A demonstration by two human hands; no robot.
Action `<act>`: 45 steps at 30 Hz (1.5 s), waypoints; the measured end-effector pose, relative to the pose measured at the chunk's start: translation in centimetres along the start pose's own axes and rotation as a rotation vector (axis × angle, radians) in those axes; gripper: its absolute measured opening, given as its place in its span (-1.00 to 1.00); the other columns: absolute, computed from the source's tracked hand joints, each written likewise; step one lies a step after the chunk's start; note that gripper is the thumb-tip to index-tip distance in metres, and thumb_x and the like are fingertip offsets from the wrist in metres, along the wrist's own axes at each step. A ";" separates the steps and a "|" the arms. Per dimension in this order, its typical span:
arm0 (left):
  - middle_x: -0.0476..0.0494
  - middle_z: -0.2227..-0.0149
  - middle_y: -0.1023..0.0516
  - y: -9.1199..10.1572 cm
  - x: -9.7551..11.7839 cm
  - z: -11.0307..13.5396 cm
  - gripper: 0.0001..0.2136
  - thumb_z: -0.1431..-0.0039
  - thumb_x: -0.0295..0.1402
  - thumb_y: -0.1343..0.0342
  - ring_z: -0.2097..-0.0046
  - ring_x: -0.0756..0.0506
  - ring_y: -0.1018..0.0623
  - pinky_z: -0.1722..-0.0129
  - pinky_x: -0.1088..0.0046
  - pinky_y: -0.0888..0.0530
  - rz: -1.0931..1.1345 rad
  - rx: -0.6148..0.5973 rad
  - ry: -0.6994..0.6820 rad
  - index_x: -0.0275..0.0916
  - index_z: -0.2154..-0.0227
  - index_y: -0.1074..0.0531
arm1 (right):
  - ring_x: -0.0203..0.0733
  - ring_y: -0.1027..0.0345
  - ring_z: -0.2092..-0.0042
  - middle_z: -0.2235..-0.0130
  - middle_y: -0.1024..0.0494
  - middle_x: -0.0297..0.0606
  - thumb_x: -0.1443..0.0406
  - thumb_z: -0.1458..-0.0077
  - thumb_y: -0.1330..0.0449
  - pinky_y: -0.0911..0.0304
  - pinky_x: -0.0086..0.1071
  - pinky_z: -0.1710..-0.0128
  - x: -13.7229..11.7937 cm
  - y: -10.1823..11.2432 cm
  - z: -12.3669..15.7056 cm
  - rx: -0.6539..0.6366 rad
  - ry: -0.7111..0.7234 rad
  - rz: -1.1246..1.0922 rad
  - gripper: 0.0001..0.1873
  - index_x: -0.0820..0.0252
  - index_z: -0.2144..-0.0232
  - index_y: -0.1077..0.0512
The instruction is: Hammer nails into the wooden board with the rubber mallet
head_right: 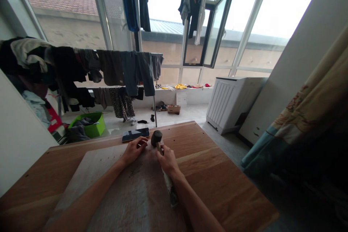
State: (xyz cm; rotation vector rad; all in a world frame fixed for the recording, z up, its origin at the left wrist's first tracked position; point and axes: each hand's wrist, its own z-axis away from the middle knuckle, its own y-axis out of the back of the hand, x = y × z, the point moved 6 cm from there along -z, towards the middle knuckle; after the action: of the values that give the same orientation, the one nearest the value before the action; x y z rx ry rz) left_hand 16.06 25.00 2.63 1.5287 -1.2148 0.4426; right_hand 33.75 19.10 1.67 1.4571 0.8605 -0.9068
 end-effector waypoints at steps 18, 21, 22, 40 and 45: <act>-0.12 0.32 -0.56 -1.1 1.1 0.7 -0.89 -0.10 -0.53 -0.13 0.28 -0.09 -0.55 0.22 0.44 -0.48 -0.252 -0.050 -0.200 -0.26 0.39 -0.54 | -0.31 -0.32 0.66 0.55 -0.47 -0.37 0.30 -0.06 -0.11 -0.20 -0.53 0.67 0.0 0.0 -0.1 -0.008 0.016 -0.012 -0.77 0.22 0.23 -0.48; -0.15 0.27 -0.58 -1.2 1.1 0.8 -0.86 -0.12 -0.53 -0.14 0.23 -0.10 -0.57 0.16 0.41 -0.48 -0.236 -0.084 -0.211 -0.26 0.33 -0.59 | -0.31 -0.33 0.65 0.55 -0.48 -0.37 0.29 -0.06 -0.12 -0.21 -0.53 0.66 0.1 0.0 -0.1 -0.006 0.017 -0.008 -0.77 0.22 0.22 -0.48; -0.15 0.26 -0.58 -1.3 1.2 0.9 -0.84 -0.13 -0.53 -0.13 0.22 -0.10 -0.57 0.15 0.41 -0.48 -0.230 -0.095 -0.217 -0.25 0.30 -0.61 | -0.31 -0.33 0.65 0.54 -0.48 -0.37 0.29 -0.06 -0.12 -0.21 -0.53 0.66 0.1 0.0 -0.1 -0.005 0.017 -0.008 -0.76 0.22 0.22 -0.48; -0.12 0.24 -0.63 -1.4 1.4 0.7 -0.83 -0.16 -0.50 -0.15 0.17 -0.11 -0.57 0.09 0.38 -0.47 -0.164 -0.122 -0.234 -0.20 0.24 -0.60 | -0.31 -0.31 0.68 0.57 -0.46 -0.40 0.26 -0.10 -0.11 -0.17 -0.53 0.68 -0.1 0.1 0.0 -0.021 0.004 -0.015 -0.75 0.21 0.20 -0.48; -0.11 0.29 -0.63 -1.1 1.5 0.8 -0.86 -0.15 -0.48 -0.15 0.23 -0.11 -0.58 0.14 0.40 -0.48 -0.174 -0.108 -0.192 -0.21 0.30 -0.60 | -0.32 -0.31 0.68 0.57 -0.47 -0.40 0.28 -0.10 -0.11 -0.18 -0.53 0.66 -0.3 0.1 0.1 -0.020 0.004 -0.007 -0.78 0.20 0.22 -0.49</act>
State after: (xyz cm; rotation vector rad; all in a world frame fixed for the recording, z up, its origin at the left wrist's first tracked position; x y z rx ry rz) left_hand 17.40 23.47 2.98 1.5947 -1.2183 0.1151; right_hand 33.69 19.01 2.01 1.4401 0.8750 -0.8984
